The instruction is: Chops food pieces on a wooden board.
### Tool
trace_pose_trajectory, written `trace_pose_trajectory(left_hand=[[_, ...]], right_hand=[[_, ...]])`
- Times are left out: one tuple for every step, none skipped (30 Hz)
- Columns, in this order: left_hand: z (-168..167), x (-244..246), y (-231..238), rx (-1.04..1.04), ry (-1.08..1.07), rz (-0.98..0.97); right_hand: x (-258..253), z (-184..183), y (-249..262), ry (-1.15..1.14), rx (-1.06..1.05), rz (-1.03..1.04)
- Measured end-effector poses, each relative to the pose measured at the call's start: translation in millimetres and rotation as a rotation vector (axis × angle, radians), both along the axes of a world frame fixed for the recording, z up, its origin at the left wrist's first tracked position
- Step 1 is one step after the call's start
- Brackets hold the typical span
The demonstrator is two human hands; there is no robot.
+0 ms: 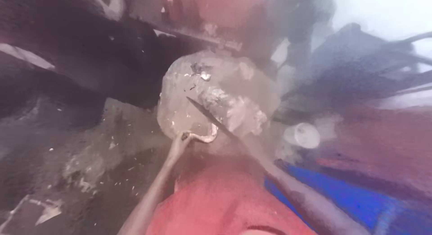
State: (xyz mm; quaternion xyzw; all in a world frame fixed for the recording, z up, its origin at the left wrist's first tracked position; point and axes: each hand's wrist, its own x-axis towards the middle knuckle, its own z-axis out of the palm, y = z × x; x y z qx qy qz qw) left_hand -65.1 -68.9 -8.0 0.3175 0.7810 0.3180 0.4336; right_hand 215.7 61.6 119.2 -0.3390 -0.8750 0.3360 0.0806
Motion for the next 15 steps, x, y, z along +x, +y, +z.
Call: trace_pose_trajectory(left_hand=[[0.6, 0.6, 0.2, -0.003, -0.018, 0.026], [0.4, 0.9, -1.0, -0.004, -0.029, 0.046], [0.7, 0.9, -1.8, -0.005, -0.038, 0.062], [1.8, 1.3, -2.8, -0.013, -0.050, 0.071], [3.5, 2.8, -4.4, -0.030, -0.052, 0.076], [4.2, 4.5, -8.0, -0.041, -0.050, 0.082], [4.0, 4.5, -13.3, -0.044, -0.051, 0.082], [2.6, 3.3, -15.8, -0.037, -0.062, 0.082], [0.0, 4.7, -23.8, -0.039, -0.083, 0.077], [-3.7, 6.7, -30.8, -0.044, -0.102, 0.075], [-7.1, 7.6, -32.9, -0.052, -0.118, 0.076], [-8.5, 10.4, -36.3, -0.062, -0.129, 0.075], [-7.7, 14.1, -39.3, -0.061, -0.137, 0.078], [-5.3, 17.5, -40.9, -0.054, -0.139, 0.085], [-3.3, 19.6, -42.5, -0.053, -0.142, 0.092]], right_hand=[[-1.6, -9.3, -1.8, 0.070, 0.029, 0.021], [0.7, -26.7, -1.8, 0.074, 0.035, 0.043], [5.5, -45.3, 1.4, -0.007, 0.024, 0.073], [10.6, -58.3, 7.5, -0.203, -0.025, 0.107], [12.2, -62.8, 14.8, -0.418, -0.112, 0.128], [13.2, -67.7, 20.0, -0.541, -0.150, 0.127], [14.0, -68.9, 21.0, -0.585, -0.140, 0.116], [10.8, -61.8, 24.0, -0.584, -0.114, 0.106], [9.8, -52.7, 19.1, -0.548, -0.093, 0.090], [8.5, -41.4, 12.5, -0.471, -0.072, 0.075], [5.0, -29.2, 8.5, -0.339, -0.042, 0.063], [1.1, -16.7, 1.1, -0.177, -0.020, 0.053], [-2.6, -6.7, -7.4, -0.035, 0.001, 0.051], [-5.2, -1.7, -14.5, 0.075, -0.003, 0.060], [-5.1, -4.3, -20.3, 0.132, -0.017, 0.076]])
